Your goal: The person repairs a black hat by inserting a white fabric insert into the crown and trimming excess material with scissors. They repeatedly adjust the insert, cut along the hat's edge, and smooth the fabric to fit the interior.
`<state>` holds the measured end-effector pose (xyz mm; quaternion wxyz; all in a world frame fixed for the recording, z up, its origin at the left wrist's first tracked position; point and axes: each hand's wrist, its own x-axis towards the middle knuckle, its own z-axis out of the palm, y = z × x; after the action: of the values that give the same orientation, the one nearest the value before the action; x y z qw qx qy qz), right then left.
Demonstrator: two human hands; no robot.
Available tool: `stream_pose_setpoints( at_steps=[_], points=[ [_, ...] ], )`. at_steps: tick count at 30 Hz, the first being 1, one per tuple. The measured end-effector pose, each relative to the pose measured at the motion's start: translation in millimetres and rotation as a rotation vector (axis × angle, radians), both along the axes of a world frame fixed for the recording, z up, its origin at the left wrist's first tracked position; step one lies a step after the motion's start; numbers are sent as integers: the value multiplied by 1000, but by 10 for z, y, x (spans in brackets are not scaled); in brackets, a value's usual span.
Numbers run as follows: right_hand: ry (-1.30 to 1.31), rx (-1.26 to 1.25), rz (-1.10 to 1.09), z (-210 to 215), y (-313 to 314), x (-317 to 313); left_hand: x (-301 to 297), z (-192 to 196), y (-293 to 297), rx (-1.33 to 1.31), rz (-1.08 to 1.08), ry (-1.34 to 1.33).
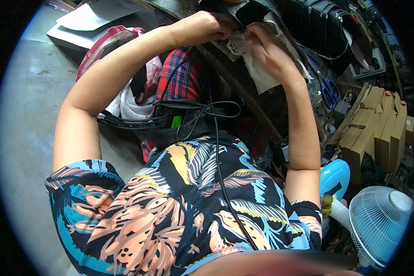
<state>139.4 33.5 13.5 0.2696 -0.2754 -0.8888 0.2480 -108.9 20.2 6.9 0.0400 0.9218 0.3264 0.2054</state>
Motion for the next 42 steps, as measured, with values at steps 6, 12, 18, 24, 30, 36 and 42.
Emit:
stream_pose_setpoints(
  at_steps=[6, 12, 18, 24, 30, 36, 42],
  points=[
    [-146, 109, -143, -65, -73, -101, -14, -40, 43, -132, 71, -112],
    [-83, 27, -237, -94, -72, -189, 82, -96, 84, -193, 184, -203],
    [-57, -79, -294, -43, -22, -136, 101, -14, 56, -9, 138, -165],
    [-68, -144, -201, -19, 61, -92, 235, 35, 32, 2, 246, -139],
    [131, -208, -129, -32, 80, -106, 316, -18, 69, 111, 272, -104],
    [-71, -166, -266, -63, 39, -159, 172, 25, 83, -12, 174, -110],
    [21, -212, -204, -103, 146, -112, 210, 71, 8, -37, 270, -234]
  ],
)
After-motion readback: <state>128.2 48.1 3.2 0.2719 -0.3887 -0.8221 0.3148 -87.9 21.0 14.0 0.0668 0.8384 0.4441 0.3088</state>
